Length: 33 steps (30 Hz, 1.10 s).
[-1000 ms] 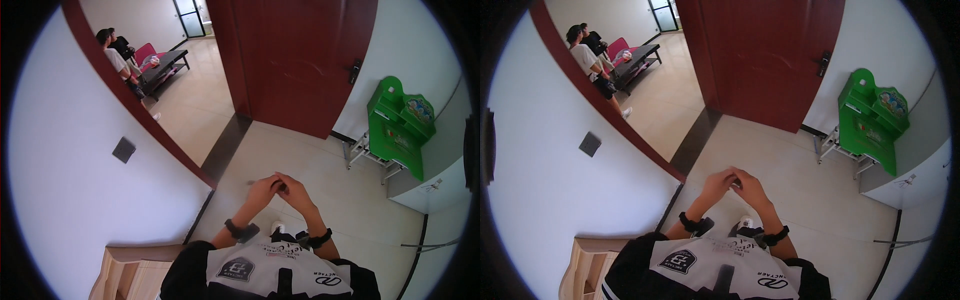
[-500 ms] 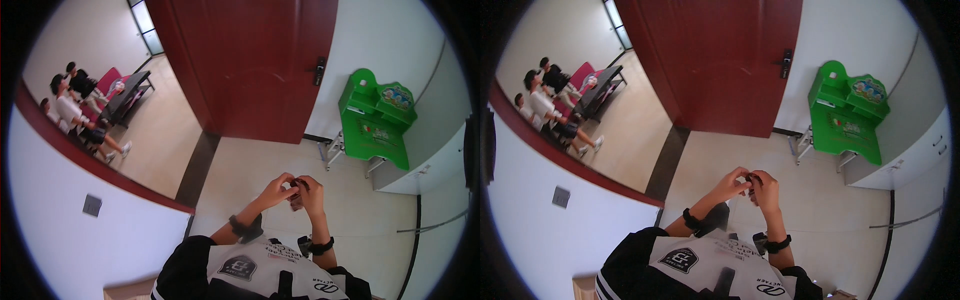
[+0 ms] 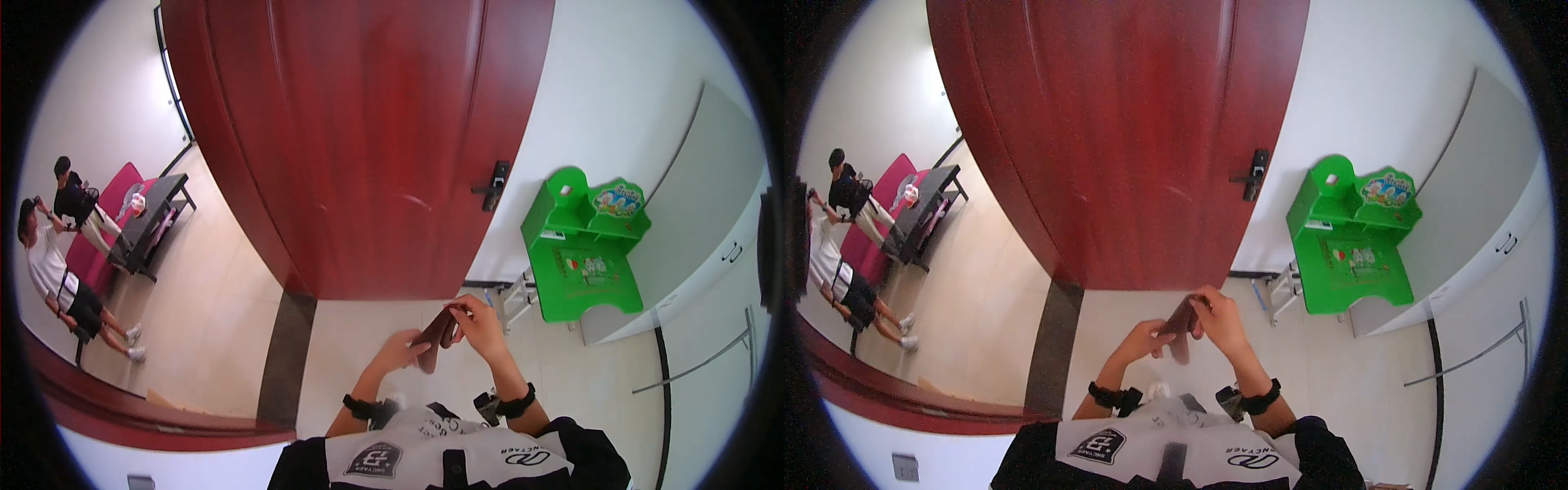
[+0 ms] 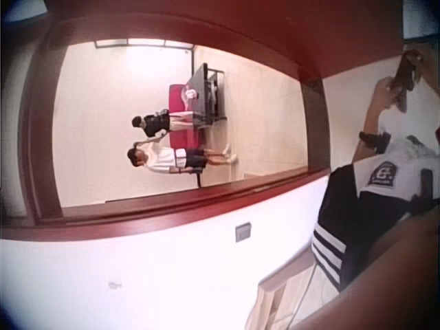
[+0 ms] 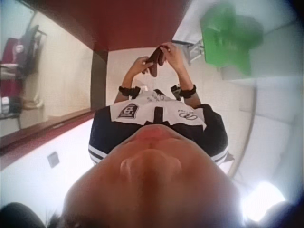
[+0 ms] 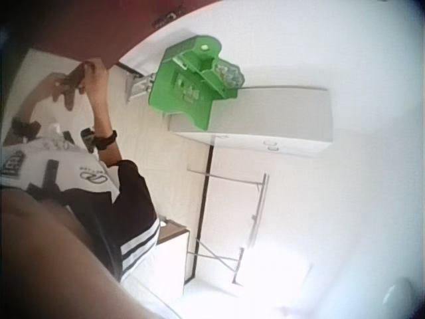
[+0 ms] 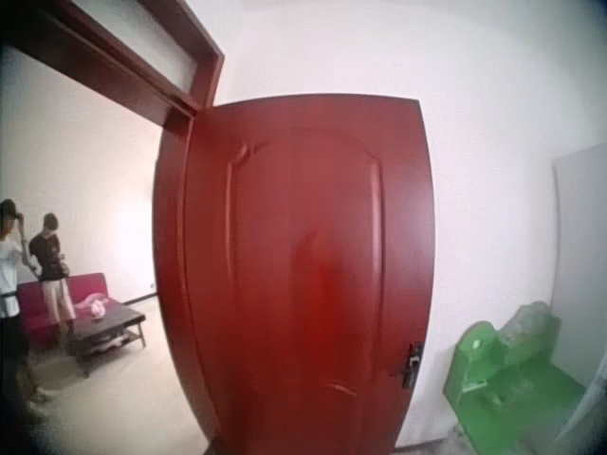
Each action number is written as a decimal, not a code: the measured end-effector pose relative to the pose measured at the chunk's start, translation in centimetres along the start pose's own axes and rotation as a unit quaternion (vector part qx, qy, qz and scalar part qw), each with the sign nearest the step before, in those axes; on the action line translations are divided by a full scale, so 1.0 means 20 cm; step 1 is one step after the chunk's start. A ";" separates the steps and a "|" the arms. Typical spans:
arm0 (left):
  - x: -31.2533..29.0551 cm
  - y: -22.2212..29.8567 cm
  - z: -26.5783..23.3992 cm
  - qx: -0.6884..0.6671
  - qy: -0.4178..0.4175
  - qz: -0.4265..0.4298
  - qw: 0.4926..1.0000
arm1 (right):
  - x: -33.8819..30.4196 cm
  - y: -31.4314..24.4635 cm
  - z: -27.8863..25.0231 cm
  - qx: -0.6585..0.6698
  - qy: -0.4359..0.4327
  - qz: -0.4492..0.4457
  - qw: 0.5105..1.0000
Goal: The person wipes a wooden door and its frame using a brown cloth, cleaning the edges, surface, and around the handle.
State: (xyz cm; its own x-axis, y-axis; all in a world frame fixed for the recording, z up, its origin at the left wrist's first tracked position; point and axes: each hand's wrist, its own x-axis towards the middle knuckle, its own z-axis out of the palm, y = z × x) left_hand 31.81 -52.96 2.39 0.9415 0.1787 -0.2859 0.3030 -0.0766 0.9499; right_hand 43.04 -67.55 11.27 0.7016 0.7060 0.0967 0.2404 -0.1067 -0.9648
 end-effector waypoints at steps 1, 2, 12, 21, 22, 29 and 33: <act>0.05 -0.03 -0.05 -0.026 0.010 0.037 0.999 | 0.07 0.00 0.03 -0.009 0.019 -0.029 0.999; 0.10 -0.05 -0.10 -0.056 0.017 0.069 0.996 | 0.14 0.00 0.05 -0.011 0.024 -0.032 0.999; 0.77 -0.24 -0.44 0.011 0.206 0.158 0.966 | 0.58 0.08 -0.16 0.167 0.122 -0.068 0.976; 1.26 -0.05 -0.66 0.116 0.363 0.189 0.905 | 1.01 0.32 -0.54 0.211 0.199 -0.077 0.954; 1.31 0.04 -0.67 0.068 0.393 0.221 0.890 | 1.07 0.34 -0.60 0.219 0.196 -0.075 0.953; 1.55 1.06 -0.59 0.116 0.486 0.434 0.749 | 1.48 0.36 -0.98 0.271 0.259 -0.185 0.908; 1.70 1.44 -0.57 0.182 0.451 0.590 0.644 | 1.75 0.05 -1.13 0.071 0.248 -0.390 0.884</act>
State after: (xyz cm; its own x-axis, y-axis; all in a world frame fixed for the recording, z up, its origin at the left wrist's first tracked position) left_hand 70.76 -37.83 21.52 0.1277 0.2697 0.9544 -0.3758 -0.8774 0.2983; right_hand 83.06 -58.73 19.32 0.5766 0.1286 0.8068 0.7184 0.3906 -0.5757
